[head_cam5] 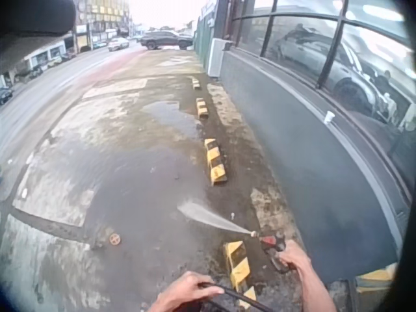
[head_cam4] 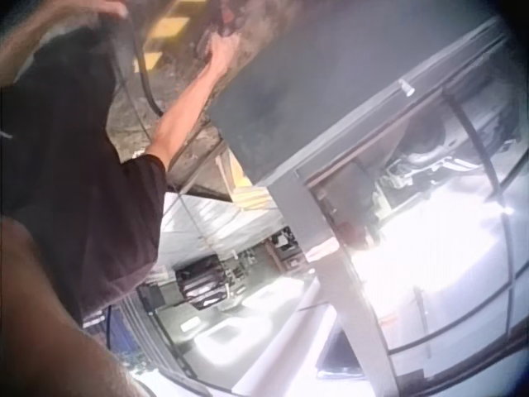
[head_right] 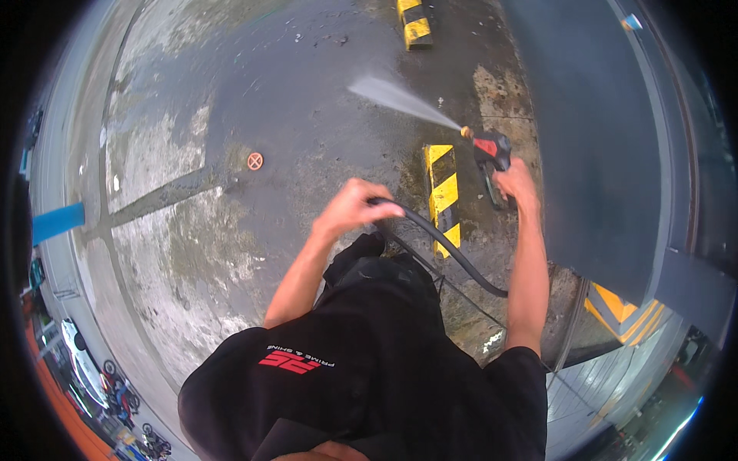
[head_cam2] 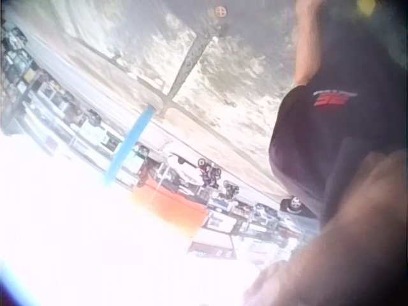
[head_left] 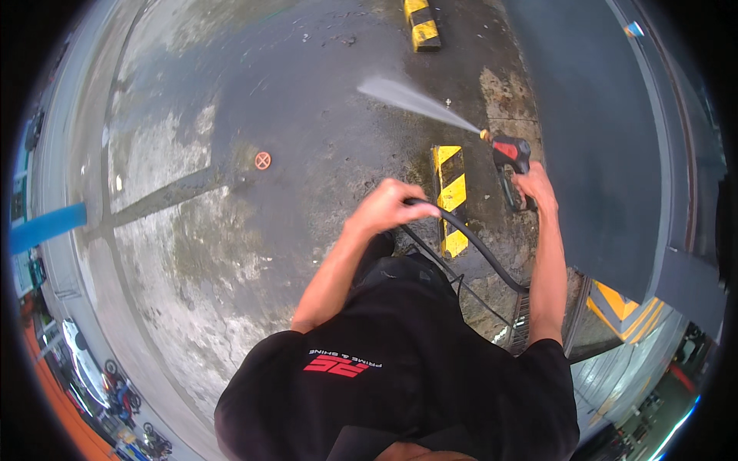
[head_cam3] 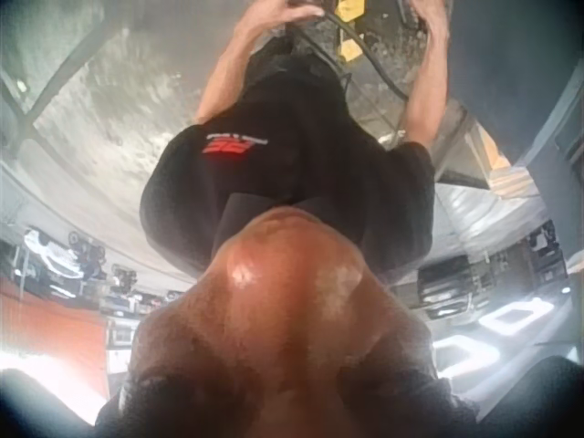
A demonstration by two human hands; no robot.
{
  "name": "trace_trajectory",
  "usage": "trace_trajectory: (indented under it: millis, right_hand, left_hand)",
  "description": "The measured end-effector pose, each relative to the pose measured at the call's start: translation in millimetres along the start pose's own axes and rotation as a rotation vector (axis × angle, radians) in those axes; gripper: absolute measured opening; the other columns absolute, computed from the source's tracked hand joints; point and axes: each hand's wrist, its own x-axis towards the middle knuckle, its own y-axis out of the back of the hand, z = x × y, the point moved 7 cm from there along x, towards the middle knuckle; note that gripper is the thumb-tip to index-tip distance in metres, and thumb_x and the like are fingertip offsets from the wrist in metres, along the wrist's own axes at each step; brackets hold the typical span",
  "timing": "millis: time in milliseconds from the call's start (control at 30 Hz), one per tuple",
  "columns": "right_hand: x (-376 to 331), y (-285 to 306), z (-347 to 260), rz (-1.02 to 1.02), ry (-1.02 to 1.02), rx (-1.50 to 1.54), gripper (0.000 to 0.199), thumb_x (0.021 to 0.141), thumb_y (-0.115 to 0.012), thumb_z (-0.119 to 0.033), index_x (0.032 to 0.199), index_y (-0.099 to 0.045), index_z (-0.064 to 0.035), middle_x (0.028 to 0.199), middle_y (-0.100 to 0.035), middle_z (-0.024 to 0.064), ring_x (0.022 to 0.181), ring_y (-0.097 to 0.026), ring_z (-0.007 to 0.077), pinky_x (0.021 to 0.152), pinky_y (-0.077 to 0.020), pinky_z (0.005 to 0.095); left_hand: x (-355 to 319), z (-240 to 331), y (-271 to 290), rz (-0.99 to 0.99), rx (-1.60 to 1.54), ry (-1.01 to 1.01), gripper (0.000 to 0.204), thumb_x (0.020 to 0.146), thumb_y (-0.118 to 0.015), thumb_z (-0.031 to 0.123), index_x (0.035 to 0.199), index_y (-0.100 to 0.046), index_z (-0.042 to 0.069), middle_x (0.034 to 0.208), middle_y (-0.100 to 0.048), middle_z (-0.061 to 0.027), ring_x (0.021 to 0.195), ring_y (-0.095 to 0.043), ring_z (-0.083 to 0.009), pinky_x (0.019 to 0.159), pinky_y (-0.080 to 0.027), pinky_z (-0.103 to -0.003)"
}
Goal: The person uses a high-pressure water spray gun to clean a concrete floor in a garage or workshop. They systematically move the spray nozzle across the surface, targeting dirty areas, yellow and black striped markings, and a metal drainage grate. The person walks around the workspace to cover different sections of the floor.
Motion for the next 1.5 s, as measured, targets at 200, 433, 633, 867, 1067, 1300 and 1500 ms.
trace_trajectory:
  millis: [200,433,633,867,1067,1300,1500]
  right_hand:
    - [-54.0,61.6,129.2,0.256,-0.109,-0.279,0.02,0.07,-0.06,-0.007,0.088,-0.064,0.0016,0.062,-0.062,0.0138,0.05,-0.062,0.024,0.051,-0.0479,0.0383]
    - [-66.3,90.2,208.5,0.294,-0.367,-0.08,0.034,0.073,-0.066,-0.013,0.105,-0.066,-0.0015,0.084,-0.069,0.0194,0.083,-0.069,0.0345,0.073,-0.0512,0.0421]
    - [-27.5,128.0,215.7,0.493,-0.181,-0.27,0.034,0.075,-0.069,-0.017,0.105,-0.064,-0.0002,0.089,-0.068,0.0225,0.087,-0.067,0.0388,0.074,-0.0511,0.0451]
    - [35.6,169.4,185.1,0.386,-0.166,-0.293,0.042,0.078,-0.068,-0.022,0.117,-0.064,-0.0073,0.106,-0.068,0.021,0.102,-0.063,0.0404,0.085,-0.0499,0.0467]
    - [76.9,192.1,174.1,0.383,-0.097,-0.314,0.042,0.078,-0.07,-0.021,0.117,-0.063,-0.0074,0.105,-0.067,0.0217,0.101,-0.063,0.0409,0.083,-0.0495,0.0457]
    - [103.4,200.6,147.9,0.305,-0.081,-0.271,0.037,0.078,-0.07,-0.02,0.112,-0.064,-0.0056,0.099,-0.068,0.0227,0.098,-0.064,0.041,0.08,-0.049,0.0449]
    - [132.2,209.3,175.1,0.363,-0.136,-0.183,0.028,0.074,-0.067,-0.011,0.101,-0.066,-0.0012,0.085,-0.068,0.0217,0.085,-0.067,0.0378,0.075,-0.049,0.0427]
  left_hand:
    - [14.8,3.3,-155.7,-0.454,0.022,-0.041,0.043,0.087,-0.065,0.046,0.089,-0.067,0.003,0.078,-0.065,-0.0179,0.078,-0.063,-0.0386,0.07,-0.049,-0.045]
    - [9.3,-8.5,-252.0,-0.883,0.012,-0.086,0.048,0.09,-0.059,0.049,0.096,-0.062,0.001,0.086,-0.064,-0.0205,0.09,-0.061,-0.0416,0.076,-0.047,-0.049]
    - [62.2,1.3,-285.5,-1.004,0.071,-0.181,0.05,0.092,-0.056,0.051,0.095,-0.061,0.001,0.082,-0.063,-0.0226,0.088,-0.061,-0.044,0.075,-0.047,-0.051]
    - [118.8,7.2,-311.3,-1.021,0.092,-0.202,0.05,0.095,-0.051,0.05,0.096,-0.059,0.001,0.083,-0.063,-0.0247,0.087,-0.06,-0.0464,0.074,-0.047,-0.053]
    - [165.3,8.5,-314.2,-0.992,0.111,-0.146,0.051,0.095,-0.051,0.052,0.098,-0.06,0.001,0.085,-0.063,-0.025,0.091,-0.06,-0.0463,0.077,-0.047,-0.053]
    - [209.0,-9.2,-305.4,-1.038,0.14,-0.071,0.056,0.093,-0.051,0.056,0.102,-0.062,0.002,0.09,-0.063,-0.0249,0.095,-0.06,-0.047,0.081,-0.047,-0.052]
    - [262.9,-26.3,-283.1,-1.035,0.085,-0.087,0.058,0.091,-0.053,0.058,0.1,-0.064,0.002,0.092,-0.063,-0.0256,0.097,-0.06,-0.0459,0.082,-0.047,-0.051]
